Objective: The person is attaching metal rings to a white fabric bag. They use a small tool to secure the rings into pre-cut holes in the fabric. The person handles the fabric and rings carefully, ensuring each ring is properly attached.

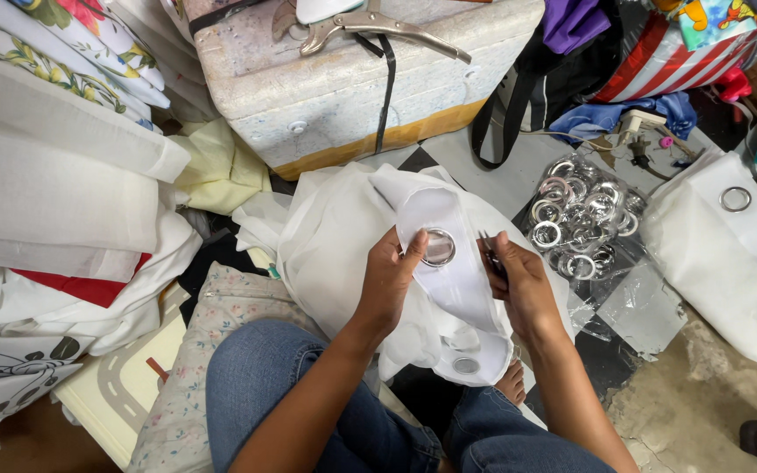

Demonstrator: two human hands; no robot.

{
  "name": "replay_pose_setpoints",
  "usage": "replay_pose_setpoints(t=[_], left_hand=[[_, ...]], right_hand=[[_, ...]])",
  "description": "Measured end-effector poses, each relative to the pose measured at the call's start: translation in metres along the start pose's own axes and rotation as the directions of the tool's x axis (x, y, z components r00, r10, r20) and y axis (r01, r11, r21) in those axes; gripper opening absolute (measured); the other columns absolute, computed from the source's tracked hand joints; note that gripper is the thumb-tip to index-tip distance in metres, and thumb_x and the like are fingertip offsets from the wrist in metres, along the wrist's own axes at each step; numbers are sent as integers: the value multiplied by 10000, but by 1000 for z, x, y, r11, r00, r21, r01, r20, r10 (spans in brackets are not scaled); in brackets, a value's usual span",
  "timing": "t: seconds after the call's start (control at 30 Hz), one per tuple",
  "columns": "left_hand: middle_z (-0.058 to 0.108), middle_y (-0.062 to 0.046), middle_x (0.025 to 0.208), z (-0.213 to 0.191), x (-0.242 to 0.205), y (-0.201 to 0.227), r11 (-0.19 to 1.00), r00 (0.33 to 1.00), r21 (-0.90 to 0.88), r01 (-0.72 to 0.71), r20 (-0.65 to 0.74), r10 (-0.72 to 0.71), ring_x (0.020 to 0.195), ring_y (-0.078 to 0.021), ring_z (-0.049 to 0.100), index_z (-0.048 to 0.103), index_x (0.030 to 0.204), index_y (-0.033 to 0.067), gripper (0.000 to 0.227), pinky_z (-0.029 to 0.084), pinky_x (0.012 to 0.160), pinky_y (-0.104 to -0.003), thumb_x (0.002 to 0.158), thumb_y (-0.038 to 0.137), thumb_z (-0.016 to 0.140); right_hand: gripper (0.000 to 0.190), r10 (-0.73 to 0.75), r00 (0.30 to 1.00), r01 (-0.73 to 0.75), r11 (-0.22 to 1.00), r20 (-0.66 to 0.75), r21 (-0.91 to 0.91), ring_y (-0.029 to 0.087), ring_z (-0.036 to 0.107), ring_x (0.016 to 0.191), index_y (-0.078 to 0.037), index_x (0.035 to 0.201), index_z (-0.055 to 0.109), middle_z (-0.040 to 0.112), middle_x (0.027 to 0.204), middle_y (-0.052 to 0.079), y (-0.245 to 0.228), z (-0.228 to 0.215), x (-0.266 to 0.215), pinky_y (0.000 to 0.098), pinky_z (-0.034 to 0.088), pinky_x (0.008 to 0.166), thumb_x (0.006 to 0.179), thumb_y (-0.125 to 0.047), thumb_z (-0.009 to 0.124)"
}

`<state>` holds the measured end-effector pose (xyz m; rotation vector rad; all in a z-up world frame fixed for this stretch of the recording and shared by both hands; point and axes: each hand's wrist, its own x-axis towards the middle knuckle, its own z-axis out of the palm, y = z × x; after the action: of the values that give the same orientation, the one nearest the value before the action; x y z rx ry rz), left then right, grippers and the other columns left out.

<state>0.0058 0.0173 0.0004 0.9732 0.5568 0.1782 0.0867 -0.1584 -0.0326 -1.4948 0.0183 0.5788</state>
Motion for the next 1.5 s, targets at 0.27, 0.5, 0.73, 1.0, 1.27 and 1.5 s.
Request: replay_pose_setpoints(t=[0.27,0.5,0.73,1.0,1.27,1.5], left_hand=[[665,-61,1030,-8,11,-31,991,999,131,-38,-18,41,1007,-129,607,615,1171,39,318,536,981,-357,983,260,745],[676,-156,1027,-7,7,-30,825,950,515,-235,-56,306,987,-294,685,577,1195,33,418,562,908,-460,985,358,735],[604,6,1060,-8,5,-21,291,687,699,-653,385,617,1029,-240,649,703,1192,185,437,440,1027,-467,837,406,829],[581,123,707,-5,14,-49,78,505,758,-648,350,789,672,-104,610,747,880,282,135,444,1007,-422,840,345,859],[599,71,769,0,15,-47,39,458,742,-669,371,808,759,-147,617,665,843,207,137,356,1109,-488,950,201,751],[575,63,782,-1,12,-38,484,710,626,-612,165,685,759,-169,592,615,858,184,151,408,1005,-395,1001,183,664]], right_hand=[[239,97,990,-107,990,104,95,71,485,553,-19,1060,654,502,681,-2,1,13,-6,133,308,378,1045,-257,639],[270,25,1000,-23,995,-15,99,139,650,578,51,1058,719,703,740,106,-20,37,-12,235,549,494,851,-83,830],[226,61,990,-33,978,-130,208,182,745,630,45,1014,709,722,747,109,-8,19,-2,298,627,557,876,-100,815],[178,83,984,-47,975,-158,219,228,769,646,48,933,708,740,741,156,4,18,0,354,643,583,876,-74,825],[191,62,985,-23,973,-163,232,210,763,656,30,939,704,739,760,152,0,25,-6,356,649,607,859,-75,842],[221,54,985,-15,972,-164,233,213,761,670,50,997,710,740,786,154,-18,34,-9,356,654,635,886,-105,820]])
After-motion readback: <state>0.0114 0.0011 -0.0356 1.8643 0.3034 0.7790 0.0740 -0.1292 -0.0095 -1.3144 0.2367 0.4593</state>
